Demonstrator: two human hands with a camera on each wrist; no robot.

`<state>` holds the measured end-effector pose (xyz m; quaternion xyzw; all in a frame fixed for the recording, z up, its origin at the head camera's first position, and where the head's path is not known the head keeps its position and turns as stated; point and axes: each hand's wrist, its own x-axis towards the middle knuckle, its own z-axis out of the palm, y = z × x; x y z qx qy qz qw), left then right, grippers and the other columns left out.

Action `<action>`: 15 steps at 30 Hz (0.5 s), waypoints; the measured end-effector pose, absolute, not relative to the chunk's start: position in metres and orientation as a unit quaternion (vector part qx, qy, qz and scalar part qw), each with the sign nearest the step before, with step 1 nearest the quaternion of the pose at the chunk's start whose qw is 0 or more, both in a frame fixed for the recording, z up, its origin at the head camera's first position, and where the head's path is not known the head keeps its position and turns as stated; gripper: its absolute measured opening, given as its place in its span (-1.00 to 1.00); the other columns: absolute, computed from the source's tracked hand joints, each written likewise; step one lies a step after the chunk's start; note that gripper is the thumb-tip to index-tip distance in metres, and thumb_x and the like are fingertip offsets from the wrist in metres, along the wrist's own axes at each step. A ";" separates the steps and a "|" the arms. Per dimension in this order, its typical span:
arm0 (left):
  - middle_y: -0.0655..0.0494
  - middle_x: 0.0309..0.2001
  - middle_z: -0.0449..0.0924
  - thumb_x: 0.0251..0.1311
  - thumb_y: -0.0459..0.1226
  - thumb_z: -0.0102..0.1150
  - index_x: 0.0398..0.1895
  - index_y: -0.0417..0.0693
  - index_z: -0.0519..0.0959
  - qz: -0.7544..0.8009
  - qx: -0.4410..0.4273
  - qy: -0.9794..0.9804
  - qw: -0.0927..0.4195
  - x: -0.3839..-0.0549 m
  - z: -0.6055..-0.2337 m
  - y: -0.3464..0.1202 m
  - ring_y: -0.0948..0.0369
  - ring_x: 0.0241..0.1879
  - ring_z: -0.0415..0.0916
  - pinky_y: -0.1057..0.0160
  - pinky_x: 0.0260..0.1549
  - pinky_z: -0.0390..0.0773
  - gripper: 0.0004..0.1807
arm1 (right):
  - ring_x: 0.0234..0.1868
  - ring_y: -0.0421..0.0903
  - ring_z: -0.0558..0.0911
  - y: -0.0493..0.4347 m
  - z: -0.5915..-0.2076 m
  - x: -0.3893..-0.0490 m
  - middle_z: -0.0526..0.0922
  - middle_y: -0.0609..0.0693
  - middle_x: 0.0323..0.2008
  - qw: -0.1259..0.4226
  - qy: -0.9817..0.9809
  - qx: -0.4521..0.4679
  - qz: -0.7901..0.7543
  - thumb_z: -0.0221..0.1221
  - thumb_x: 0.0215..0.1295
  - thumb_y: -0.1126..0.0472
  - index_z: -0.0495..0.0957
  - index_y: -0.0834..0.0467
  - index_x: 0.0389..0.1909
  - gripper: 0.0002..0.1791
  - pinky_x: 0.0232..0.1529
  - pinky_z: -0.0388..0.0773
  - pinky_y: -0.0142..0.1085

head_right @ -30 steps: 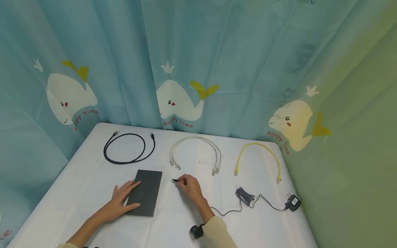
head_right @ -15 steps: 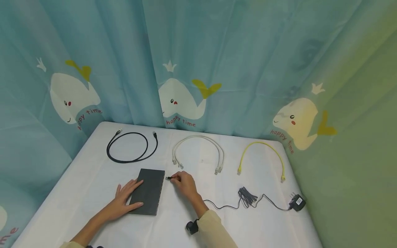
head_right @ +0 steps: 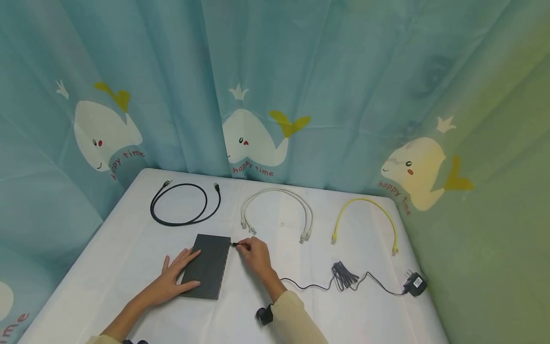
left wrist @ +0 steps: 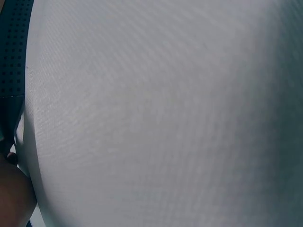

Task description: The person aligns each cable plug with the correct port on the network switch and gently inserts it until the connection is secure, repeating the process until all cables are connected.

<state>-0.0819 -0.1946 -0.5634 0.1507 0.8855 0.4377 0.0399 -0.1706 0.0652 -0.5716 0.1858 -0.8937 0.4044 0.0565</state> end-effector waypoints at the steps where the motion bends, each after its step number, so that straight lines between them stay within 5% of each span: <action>1: -0.27 0.39 0.03 0.05 -0.02 0.33 0.41 -0.02 0.19 0.438 0.150 0.885 0.039 -0.082 -0.563 -0.195 -0.21 0.39 -0.18 -0.30 0.17 -0.56 -0.13 | -0.44 -0.24 0.53 0.065 -0.571 -0.171 0.63 -0.07 -0.46 0.057 -0.894 0.185 0.403 0.30 0.14 0.25 0.69 0.19 -0.36 -0.91 -0.40 0.49 -0.38; 15: -0.27 0.39 0.03 0.05 -0.02 0.33 0.41 -0.01 0.20 0.449 0.157 0.879 0.033 -0.083 -0.565 -0.194 -0.23 0.38 -0.18 -0.30 0.16 -0.56 -0.15 | -0.44 -0.22 0.51 0.065 -0.567 -0.176 0.64 -0.08 -0.44 0.049 -0.909 0.165 0.381 0.29 0.17 0.20 0.70 0.16 -0.35 -0.89 -0.40 0.46 -0.35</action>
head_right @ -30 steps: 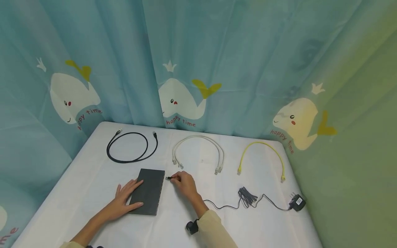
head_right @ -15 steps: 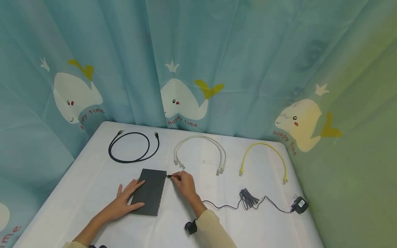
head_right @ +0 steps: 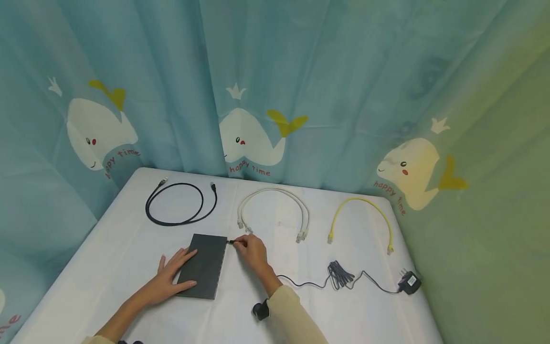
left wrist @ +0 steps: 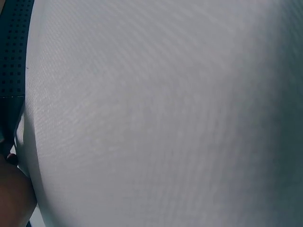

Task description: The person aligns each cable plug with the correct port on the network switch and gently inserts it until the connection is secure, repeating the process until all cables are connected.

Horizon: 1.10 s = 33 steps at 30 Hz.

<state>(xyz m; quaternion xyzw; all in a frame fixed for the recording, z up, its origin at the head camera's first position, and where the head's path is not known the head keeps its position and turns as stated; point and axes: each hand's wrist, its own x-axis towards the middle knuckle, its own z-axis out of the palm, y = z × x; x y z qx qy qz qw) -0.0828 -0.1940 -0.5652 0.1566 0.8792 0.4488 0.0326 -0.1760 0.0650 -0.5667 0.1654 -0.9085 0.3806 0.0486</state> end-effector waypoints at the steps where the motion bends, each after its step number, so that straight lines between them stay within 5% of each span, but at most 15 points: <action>1: -0.27 0.39 0.03 0.05 -0.02 0.33 0.41 -0.01 0.21 0.448 0.156 0.880 0.032 -0.083 -0.566 -0.194 -0.23 0.38 -0.18 -0.30 0.16 -0.56 -0.15 | -0.44 -0.22 0.51 0.065 -0.567 -0.177 0.63 -0.08 -0.43 0.043 -0.909 0.165 0.380 0.28 0.17 0.19 0.70 0.15 -0.34 -0.89 -0.40 0.45 -0.35; 17: -0.27 0.39 0.04 0.06 -0.01 0.32 0.41 0.00 0.20 0.443 0.162 0.881 0.031 -0.083 -0.567 -0.195 -0.24 0.37 -0.17 -0.32 0.15 -0.56 -0.15 | -0.38 -0.22 0.55 0.071 -0.569 -0.180 0.63 -0.09 -0.40 0.020 -0.901 0.176 0.397 0.28 0.18 0.18 0.71 0.15 -0.34 -0.88 -0.35 0.49 -0.37; 33: -0.24 0.40 0.03 0.05 0.02 0.32 0.41 0.05 0.20 0.436 0.149 0.887 0.030 -0.082 -0.568 -0.194 -0.22 0.38 -0.17 -0.31 0.17 -0.56 -0.14 | -0.40 -0.18 0.55 0.066 -0.571 -0.180 0.60 -0.07 -0.44 0.069 -0.896 0.166 0.405 0.31 0.14 0.20 0.72 0.18 -0.38 -0.88 -0.36 0.49 -0.35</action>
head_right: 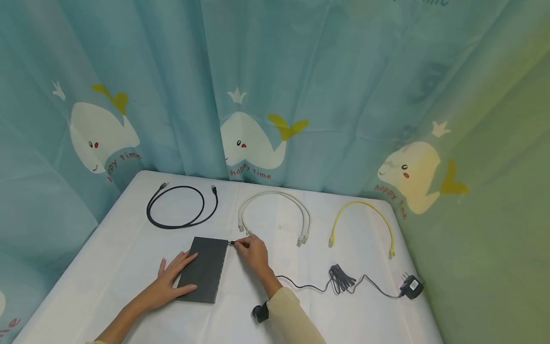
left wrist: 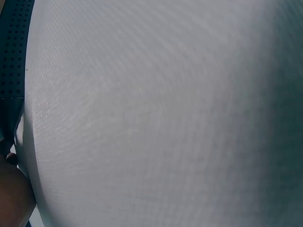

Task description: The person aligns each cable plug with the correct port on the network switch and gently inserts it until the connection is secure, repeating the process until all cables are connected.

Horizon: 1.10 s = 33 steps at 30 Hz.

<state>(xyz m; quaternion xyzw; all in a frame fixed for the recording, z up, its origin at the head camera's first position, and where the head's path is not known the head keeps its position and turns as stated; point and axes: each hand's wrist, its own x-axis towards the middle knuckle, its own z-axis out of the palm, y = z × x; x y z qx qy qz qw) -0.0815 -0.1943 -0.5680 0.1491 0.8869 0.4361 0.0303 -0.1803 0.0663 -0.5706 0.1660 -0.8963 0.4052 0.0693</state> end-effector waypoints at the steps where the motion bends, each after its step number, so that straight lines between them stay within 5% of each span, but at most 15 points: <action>1: -0.24 0.40 0.03 0.05 0.02 0.32 0.41 0.05 0.20 0.438 0.148 0.886 0.031 -0.081 -0.568 -0.194 -0.22 0.38 -0.17 -0.30 0.17 -0.56 -0.14 | -0.40 -0.18 0.55 0.067 -0.571 -0.181 0.60 -0.08 -0.44 0.068 -0.896 0.166 0.407 0.31 0.13 0.20 0.72 0.18 -0.37 -0.88 -0.36 0.49 -0.36; 33: -0.24 0.40 0.04 0.06 0.01 0.32 0.41 0.03 0.20 0.443 0.156 0.883 0.021 -0.081 -0.569 -0.194 -0.22 0.38 -0.17 -0.30 0.16 -0.56 -0.15 | -0.48 -0.27 0.47 0.068 -0.577 -0.178 0.54 -0.12 -0.50 0.072 -0.894 0.183 0.402 0.34 0.11 0.21 0.73 0.16 -0.42 -0.91 -0.46 0.43 -0.43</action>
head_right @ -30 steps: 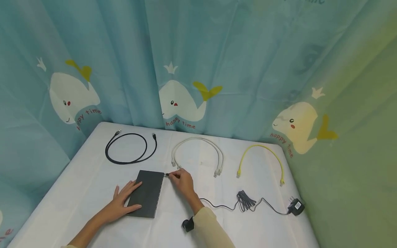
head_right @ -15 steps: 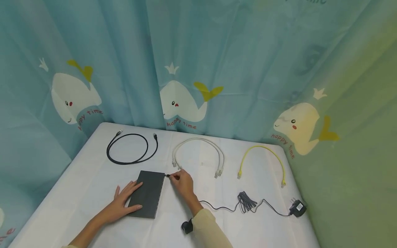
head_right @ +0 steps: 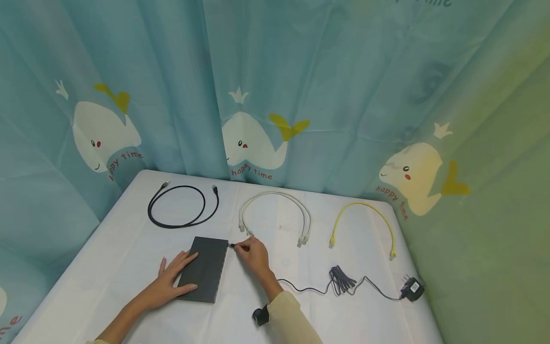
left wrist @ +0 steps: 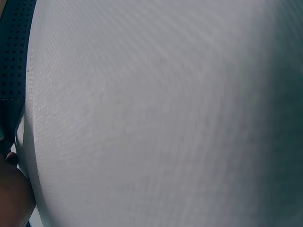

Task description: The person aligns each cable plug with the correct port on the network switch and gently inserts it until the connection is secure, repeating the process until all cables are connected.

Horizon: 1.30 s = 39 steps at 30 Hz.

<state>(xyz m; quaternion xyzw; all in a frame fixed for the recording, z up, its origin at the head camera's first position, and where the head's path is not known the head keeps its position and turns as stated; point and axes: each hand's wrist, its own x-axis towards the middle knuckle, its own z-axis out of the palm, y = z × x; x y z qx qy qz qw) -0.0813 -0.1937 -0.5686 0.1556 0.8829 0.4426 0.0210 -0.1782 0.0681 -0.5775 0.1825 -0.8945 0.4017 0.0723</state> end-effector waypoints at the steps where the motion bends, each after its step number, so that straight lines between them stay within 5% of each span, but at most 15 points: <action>1: -0.24 0.40 0.04 0.06 0.01 0.32 0.41 0.03 0.20 0.443 0.155 0.883 0.021 -0.081 -0.568 -0.194 -0.22 0.38 -0.17 -0.30 0.16 -0.57 -0.15 | -0.48 -0.27 0.47 0.068 -0.578 -0.178 0.54 -0.12 -0.49 0.073 -0.893 0.185 0.404 0.34 0.11 0.21 0.73 0.16 -0.42 -0.91 -0.46 0.43 -0.43; 39: -0.26 0.39 0.05 0.03 0.01 0.34 0.40 0.00 0.23 0.445 0.140 0.884 0.034 -0.081 -0.565 -0.193 -0.23 0.38 -0.15 -0.30 0.16 -0.57 -0.14 | -0.43 -0.23 0.53 0.065 -0.570 -0.176 0.61 -0.13 -0.47 0.039 -0.910 0.196 0.365 0.30 0.15 0.12 0.73 0.12 -0.38 -0.86 -0.41 0.46 -0.38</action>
